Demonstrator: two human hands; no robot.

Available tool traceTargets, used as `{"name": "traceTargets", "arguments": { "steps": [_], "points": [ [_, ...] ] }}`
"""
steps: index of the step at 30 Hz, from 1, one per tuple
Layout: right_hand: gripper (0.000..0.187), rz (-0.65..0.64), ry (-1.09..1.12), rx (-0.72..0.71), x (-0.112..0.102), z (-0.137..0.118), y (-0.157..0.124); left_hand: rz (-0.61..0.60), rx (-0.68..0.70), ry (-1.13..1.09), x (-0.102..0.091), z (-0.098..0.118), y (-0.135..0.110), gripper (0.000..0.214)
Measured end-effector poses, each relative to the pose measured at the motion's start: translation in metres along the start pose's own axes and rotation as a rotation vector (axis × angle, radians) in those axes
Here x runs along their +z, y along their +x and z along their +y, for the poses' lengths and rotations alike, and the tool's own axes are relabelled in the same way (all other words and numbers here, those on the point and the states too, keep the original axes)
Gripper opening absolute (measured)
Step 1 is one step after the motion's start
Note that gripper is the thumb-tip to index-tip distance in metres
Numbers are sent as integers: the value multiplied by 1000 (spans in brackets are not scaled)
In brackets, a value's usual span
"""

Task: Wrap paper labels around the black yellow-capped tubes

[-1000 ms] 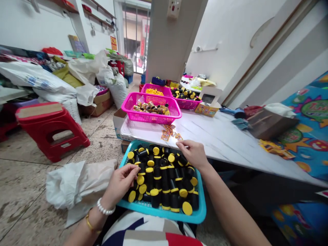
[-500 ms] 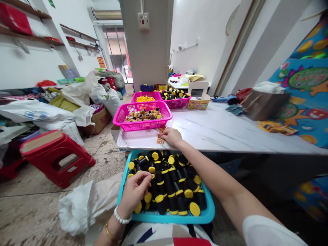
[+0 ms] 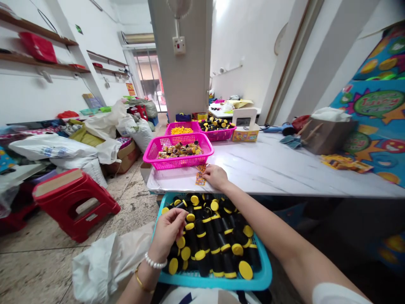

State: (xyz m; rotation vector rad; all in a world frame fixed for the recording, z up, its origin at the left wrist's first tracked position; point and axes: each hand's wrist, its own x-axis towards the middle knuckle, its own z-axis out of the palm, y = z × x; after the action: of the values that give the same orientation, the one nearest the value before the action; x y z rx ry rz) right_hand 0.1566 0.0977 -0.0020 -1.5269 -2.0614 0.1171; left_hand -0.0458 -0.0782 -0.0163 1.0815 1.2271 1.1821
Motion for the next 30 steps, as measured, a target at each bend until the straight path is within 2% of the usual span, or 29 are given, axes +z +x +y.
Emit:
{"name": "traceTargets", "arguments": {
  "steps": [3,6,12,14,16,18,21,23,27,30],
  "points": [
    [15,90,29,3,-8,-8,-3,28,9,-20,-1,4,2,37],
    [19,166,79,-38,-21,-27,-20,93,44,-61,-3,13,7,40],
    [18,243,246,-433,-29,-74,-88,127,165,-47,4,28,15,38],
    [17,224,301,-476,-28,-81,-104,111,172,-37,7,29,14,33],
    [20,210,402,-413,-28,-83,-112,102,156,-50,9,28,12,30],
    [30,159,515,-277,-26,-83,-113,109,138,-65,8,26,11,30],
    [20,-21,624,-137,-21,-84,-109,108,149,-33,8,22,12,35],
    [31,-87,643,-105,-15,-85,-108,124,179,16,9,19,12,41],
    [44,-19,695,7,-7,-84,-109,243,254,38,13,15,2,36],
    [46,-19,741,49,-7,-84,-111,262,310,25,17,15,-11,31]
  ]
}}
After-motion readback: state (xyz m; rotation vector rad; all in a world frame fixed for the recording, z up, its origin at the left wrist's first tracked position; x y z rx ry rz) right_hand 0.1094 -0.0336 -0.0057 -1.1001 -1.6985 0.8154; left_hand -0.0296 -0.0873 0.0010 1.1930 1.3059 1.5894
